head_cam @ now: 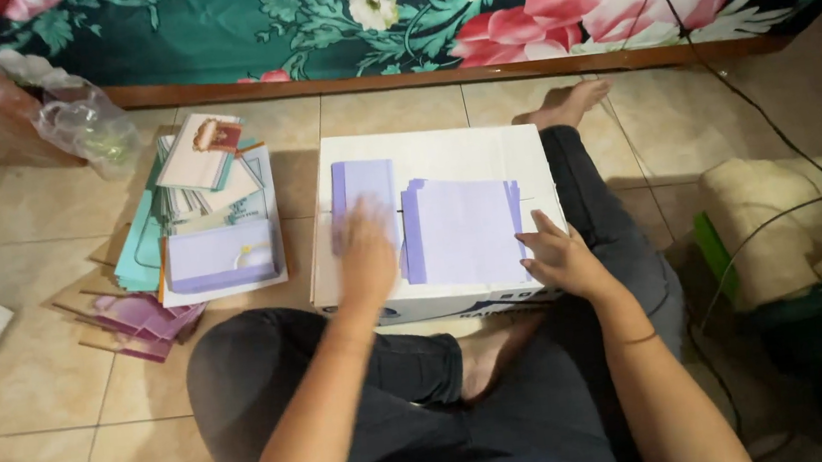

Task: Folding individual purple paper sheets into inserts and stacking them neatly on a white box.

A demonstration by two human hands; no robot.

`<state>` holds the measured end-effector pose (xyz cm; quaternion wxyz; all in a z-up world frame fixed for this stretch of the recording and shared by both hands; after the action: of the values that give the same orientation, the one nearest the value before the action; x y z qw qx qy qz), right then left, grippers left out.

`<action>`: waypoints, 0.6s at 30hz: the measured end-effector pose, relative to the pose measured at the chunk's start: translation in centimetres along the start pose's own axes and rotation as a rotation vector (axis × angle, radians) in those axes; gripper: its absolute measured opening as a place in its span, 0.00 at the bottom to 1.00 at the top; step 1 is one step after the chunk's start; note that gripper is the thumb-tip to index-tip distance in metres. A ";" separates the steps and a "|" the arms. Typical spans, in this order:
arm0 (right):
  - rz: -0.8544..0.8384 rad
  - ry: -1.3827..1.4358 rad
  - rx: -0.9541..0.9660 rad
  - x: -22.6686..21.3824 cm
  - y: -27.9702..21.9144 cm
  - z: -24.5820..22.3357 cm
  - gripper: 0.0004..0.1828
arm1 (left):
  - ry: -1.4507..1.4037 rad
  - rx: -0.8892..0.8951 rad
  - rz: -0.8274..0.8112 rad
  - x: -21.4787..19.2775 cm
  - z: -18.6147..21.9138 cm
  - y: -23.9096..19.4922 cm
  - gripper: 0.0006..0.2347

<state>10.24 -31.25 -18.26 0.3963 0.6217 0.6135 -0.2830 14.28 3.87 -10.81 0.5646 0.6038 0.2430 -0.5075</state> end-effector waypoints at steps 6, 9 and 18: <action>0.145 -0.452 -0.039 -2.0 -1.2 -8.0 0.27 | -0.081 -0.092 0.059 3.5 6.6 -3.4 0.25; 0.162 -0.219 0.003 -1.6 -1.2 -9.3 0.34 | -0.036 -0.102 0.095 1.0 7.2 -4.1 0.28; 0.156 -0.001 0.188 -2.3 -2.7 -10.8 0.34 | -0.511 -0.198 -0.025 -0.6 9.3 -4.4 0.29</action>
<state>5.93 -23.56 -11.01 0.3574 0.7017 0.5341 -0.3077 7.06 -3.51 -10.75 0.6576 0.3949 0.1484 -0.6242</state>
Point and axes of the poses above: each hand's wrist, its own y-axis towards the middle knuckle, its own x-axis out of the palm, z = x × y, the point moved 8 cm from there along y, towards the middle knuckle, and after that the axes turned 3 degrees about z, right-handed, at the moved point
